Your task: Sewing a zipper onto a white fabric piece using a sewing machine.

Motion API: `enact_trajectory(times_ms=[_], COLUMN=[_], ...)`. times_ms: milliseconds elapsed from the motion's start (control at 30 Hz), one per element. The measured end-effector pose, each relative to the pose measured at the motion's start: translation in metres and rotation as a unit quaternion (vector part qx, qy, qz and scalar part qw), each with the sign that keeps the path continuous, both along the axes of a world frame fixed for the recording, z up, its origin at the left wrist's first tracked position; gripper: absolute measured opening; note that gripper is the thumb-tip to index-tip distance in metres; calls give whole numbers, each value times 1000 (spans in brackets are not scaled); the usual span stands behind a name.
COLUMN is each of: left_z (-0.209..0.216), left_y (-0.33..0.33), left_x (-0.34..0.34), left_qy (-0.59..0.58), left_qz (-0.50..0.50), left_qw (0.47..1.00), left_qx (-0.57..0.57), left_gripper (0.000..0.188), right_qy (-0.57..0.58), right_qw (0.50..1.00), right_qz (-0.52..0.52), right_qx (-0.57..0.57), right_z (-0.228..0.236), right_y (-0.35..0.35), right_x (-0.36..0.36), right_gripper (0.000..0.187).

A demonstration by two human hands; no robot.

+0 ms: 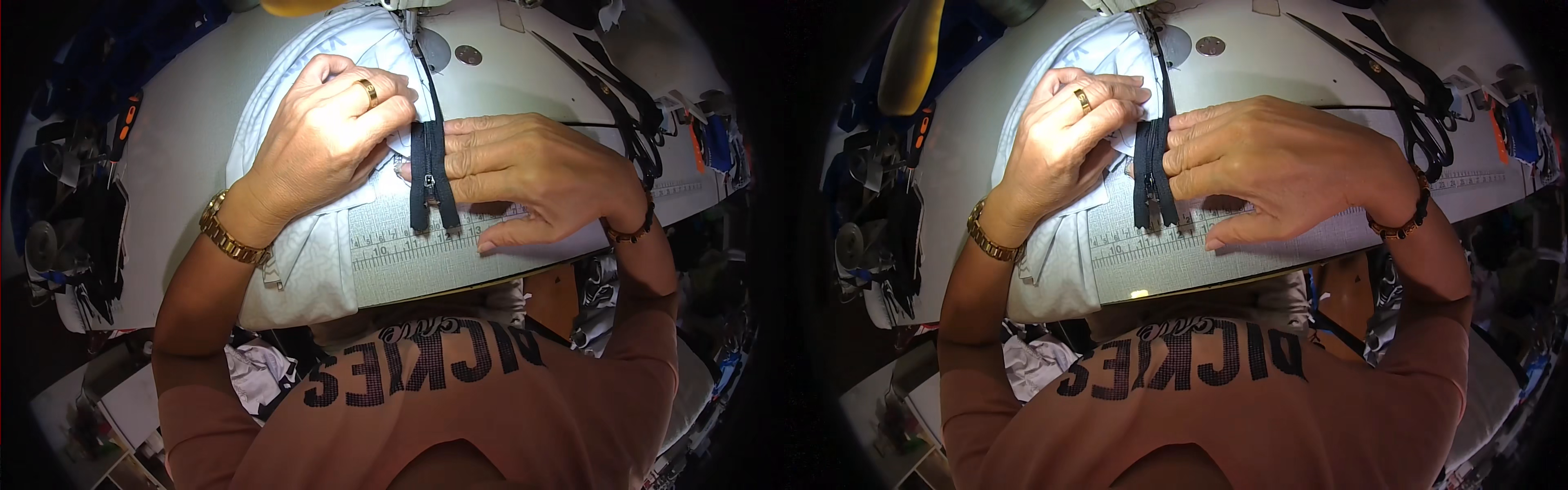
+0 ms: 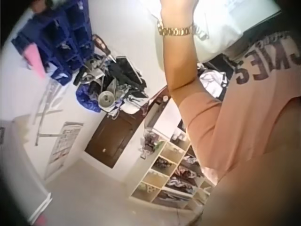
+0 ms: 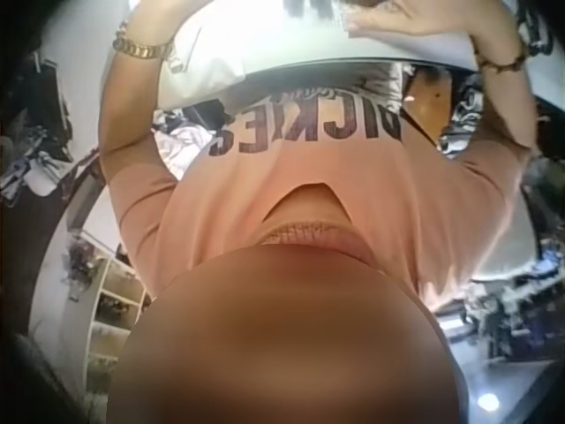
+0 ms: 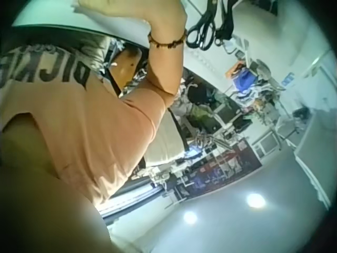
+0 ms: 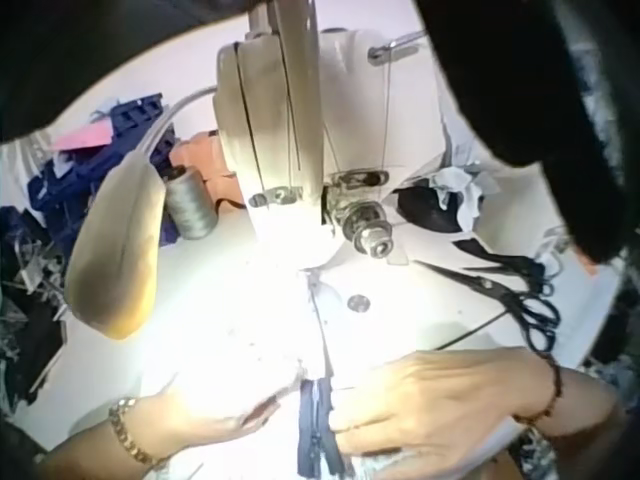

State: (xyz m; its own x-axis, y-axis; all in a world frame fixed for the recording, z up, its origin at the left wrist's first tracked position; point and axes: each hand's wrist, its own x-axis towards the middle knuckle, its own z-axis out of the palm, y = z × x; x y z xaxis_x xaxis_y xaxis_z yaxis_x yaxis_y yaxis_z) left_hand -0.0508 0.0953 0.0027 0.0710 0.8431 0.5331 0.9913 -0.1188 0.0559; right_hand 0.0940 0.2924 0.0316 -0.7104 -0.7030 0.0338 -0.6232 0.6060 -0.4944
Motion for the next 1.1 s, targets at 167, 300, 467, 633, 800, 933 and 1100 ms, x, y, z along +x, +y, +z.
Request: enact_trajectory(times_ms=[167,300,467,633,800,933,1100], left_z=[-4,-12,-14,-4,3,5,4], left_y=[2,4,0,4,-3,-4,-4], left_x=[-8,-20,-25,-13,9,12,9], left_qy=[-106,-357,-412,-209,4,29,-2], left_qz=[24,9,25,10,42,23,7], left_qw=[994,934,910,978,999,999,1000], left_qx=[8,-20,-42,15,-19,-25,-26], left_gripper=[15,18,19,14,23,21,21], right_qy=[23,37,23,26,-39,-67,211], right_qw=[999,997,997,996,997,985,966], right_qz=[12,20,18,15,36,60,-148], right_qx=[-37,-68,-75,-80,-61,-144,-30], right_z=[-4,-10,-9,-8,-1,9,-3], right_y=[0,1,2,2,6,11,14], right_x=[2,1,1,1,1,-3,-13], right_gripper=[51,51,51,51,47,43,27])
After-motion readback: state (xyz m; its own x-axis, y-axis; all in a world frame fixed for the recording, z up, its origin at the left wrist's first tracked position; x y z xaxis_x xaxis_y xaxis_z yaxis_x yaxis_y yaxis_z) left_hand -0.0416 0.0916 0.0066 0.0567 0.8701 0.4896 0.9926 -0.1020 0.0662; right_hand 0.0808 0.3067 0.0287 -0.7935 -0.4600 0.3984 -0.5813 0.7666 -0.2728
